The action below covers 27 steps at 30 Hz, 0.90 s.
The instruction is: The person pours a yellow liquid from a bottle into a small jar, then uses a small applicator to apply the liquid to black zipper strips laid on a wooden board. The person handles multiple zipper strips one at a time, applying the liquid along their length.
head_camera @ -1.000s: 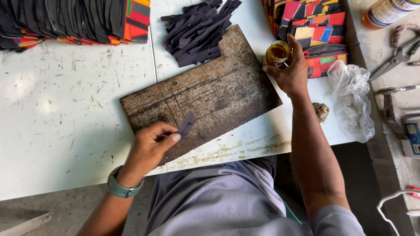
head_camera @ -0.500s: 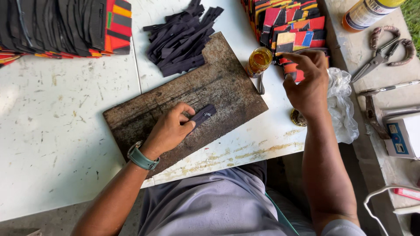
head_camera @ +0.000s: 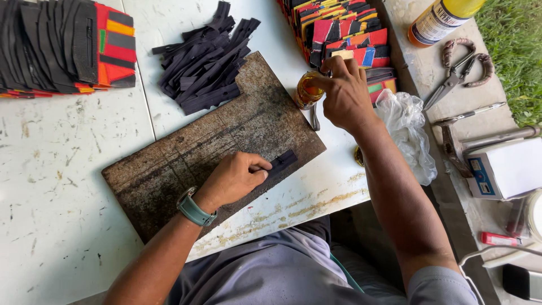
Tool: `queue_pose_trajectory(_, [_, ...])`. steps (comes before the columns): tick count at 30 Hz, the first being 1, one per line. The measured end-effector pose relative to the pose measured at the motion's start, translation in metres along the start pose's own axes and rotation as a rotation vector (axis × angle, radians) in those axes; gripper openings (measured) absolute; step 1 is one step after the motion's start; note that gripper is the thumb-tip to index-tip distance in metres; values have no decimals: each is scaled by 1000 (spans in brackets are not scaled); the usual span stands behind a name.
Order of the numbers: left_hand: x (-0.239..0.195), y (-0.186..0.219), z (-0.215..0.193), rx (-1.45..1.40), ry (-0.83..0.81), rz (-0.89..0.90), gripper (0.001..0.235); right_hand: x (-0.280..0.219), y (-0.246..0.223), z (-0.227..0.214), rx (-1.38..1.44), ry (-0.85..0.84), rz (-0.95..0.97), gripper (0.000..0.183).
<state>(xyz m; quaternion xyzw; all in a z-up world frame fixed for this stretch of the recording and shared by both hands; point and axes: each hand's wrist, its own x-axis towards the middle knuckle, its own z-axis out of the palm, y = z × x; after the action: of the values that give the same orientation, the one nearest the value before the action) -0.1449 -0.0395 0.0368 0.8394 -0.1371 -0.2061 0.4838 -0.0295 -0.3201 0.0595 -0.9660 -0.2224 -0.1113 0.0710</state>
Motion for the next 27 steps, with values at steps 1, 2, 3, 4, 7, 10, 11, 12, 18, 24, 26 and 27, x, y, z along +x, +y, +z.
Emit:
queue_pose_trajectory(1, [-1, 1, 0, 2, -10, -1, 23, 0, 1, 2, -14, 0, -5, 51])
queue_pose_trajectory(2, [-2, 3, 0, 7, -19, -2, 24, 1, 1, 4, -11, -3, -4, 51])
queue_pose_trajectory(3, [-2, 4, 1, 12, -29, -3, 24, 1, 2, 5, -7, -6, -3, 51])
queue_pose_trajectory(4, [-2, 6, 0, 10, -29, -15, 24, 3, 2, 6, -5, -5, -4, 51])
queue_pose_trajectory(7, [-1, 10, 1, 13, -32, -45, 24, 4, 0, 6, -25, -5, -34, 48])
queue_pose_trajectory(10, [2, 12, 4, 19, -17, -12, 23, 2, 0, -5, 30, 22, -12, 61])
queue_pose_trajectory(11, [4, 12, 5, 13, 0, 26, 23, 2, 0, -10, 31, 41, 8, 61])
queue_pose_trajectory(12, [3, 12, 7, 9, 8, 58, 22, -3, -1, -15, 36, 55, 35, 61])
queue_pose_trajectory(18, [19, 15, 17, 39, -45, 55, 21, -26, -6, -31, 134, 81, 76, 59])
queue_pose_trajectory(24, [23, 21, 19, 86, -55, 24, 21, -26, -10, -36, 142, 104, 27, 53])
queue_pose_trajectory(26, [24, 23, 19, 97, -46, 21, 20, -28, -13, -51, 282, 86, 10, 51])
queue_pose_trajectory(27, [25, 23, 19, 101, -42, 18, 20, -34, -12, -63, 412, 85, -13, 48])
